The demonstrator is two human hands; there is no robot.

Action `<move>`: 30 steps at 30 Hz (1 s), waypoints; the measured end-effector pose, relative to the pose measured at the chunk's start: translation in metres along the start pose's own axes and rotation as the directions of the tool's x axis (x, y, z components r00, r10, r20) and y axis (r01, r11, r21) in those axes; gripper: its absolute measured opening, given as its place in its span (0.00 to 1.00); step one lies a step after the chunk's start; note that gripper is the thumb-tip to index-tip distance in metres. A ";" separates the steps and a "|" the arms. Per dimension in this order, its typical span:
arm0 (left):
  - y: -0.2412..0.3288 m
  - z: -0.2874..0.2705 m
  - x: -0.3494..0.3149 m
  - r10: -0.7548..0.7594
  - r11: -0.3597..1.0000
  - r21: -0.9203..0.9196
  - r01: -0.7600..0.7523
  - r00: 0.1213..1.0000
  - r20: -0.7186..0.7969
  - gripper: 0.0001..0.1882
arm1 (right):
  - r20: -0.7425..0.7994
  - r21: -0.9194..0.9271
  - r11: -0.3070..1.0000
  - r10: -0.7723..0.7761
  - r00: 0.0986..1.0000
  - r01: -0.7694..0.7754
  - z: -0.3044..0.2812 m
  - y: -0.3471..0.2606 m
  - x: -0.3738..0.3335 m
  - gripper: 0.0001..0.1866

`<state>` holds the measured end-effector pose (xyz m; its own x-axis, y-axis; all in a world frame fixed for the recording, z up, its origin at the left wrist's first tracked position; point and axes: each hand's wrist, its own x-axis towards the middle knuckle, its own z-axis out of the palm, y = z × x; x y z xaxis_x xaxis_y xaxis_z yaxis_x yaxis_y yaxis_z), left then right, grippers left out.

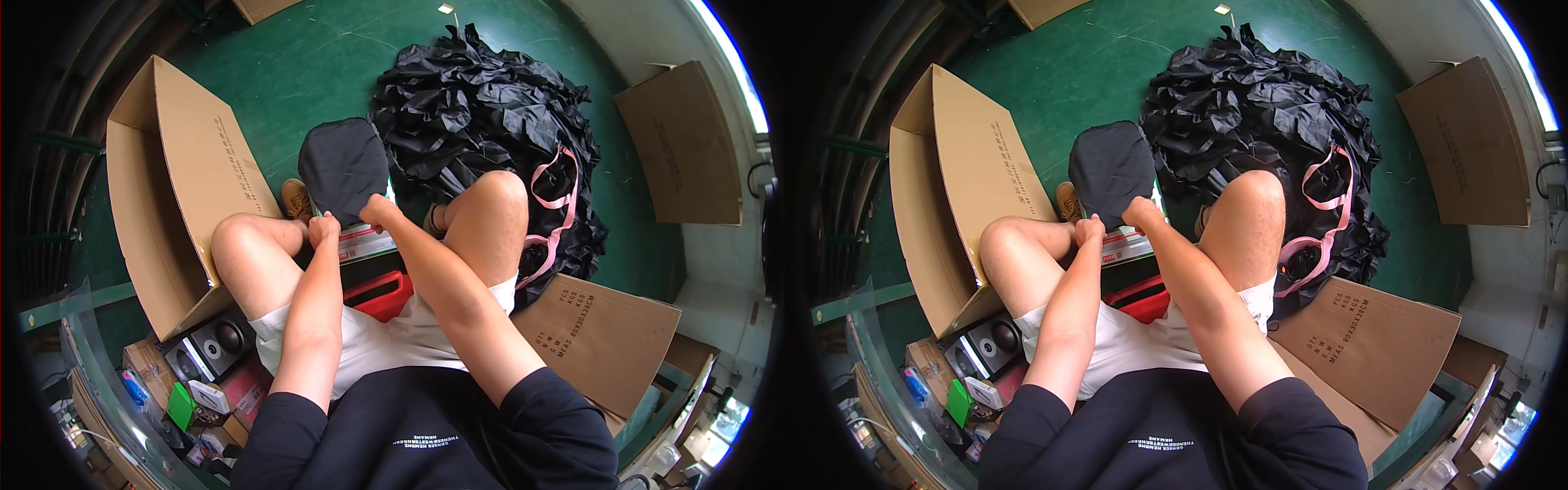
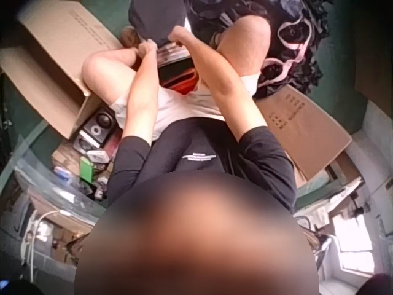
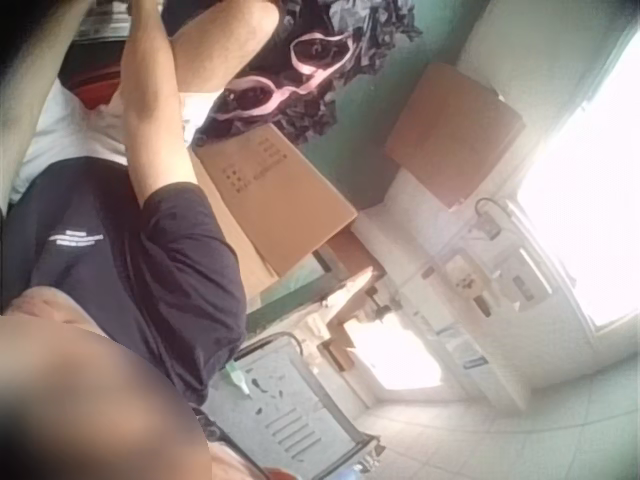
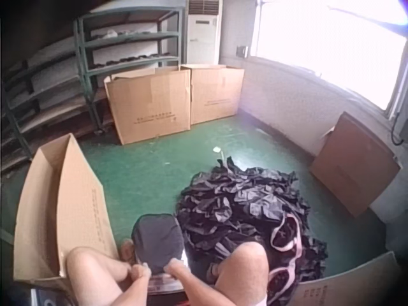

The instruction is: Inspect and sort black fabric bags from a pile.

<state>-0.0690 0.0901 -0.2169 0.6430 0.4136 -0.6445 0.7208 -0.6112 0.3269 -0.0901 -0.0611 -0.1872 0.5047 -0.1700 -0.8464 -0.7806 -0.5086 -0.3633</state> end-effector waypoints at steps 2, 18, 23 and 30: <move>0.004 -0.009 -0.020 0.226 0.923 0.341 -0.180 0.969 -0.098 0.20 | -0.054 -0.054 0.998 -0.035 0.998 0.032 -0.031 -0.011 -0.005 0.09; 0.166 -0.144 -0.061 0.743 0.226 0.380 -0.897 0.411 0.528 0.22 | -0.307 -0.056 0.987 -0.163 0.938 0.153 -0.296 0.114 -0.013 0.15; 0.181 -0.173 -0.064 0.574 0.379 0.366 -0.850 0.526 0.628 0.22 | -0.092 -0.160 0.978 0.118 0.989 -0.131 -0.290 0.139 -0.011 0.13; 0.209 -0.166 -0.090 0.658 0.377 0.166 -0.911 0.390 0.645 0.26 | -0.161 -0.213 0.977 -0.027 0.987 -0.008 -0.295 0.130 0.025 0.14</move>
<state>0.0669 0.0375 0.0241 0.5579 -0.6760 -0.4815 -0.3571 -0.7192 0.5960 -0.0700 -0.3804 -0.1403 0.5781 -0.2897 -0.7628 -0.6884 -0.6751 -0.2653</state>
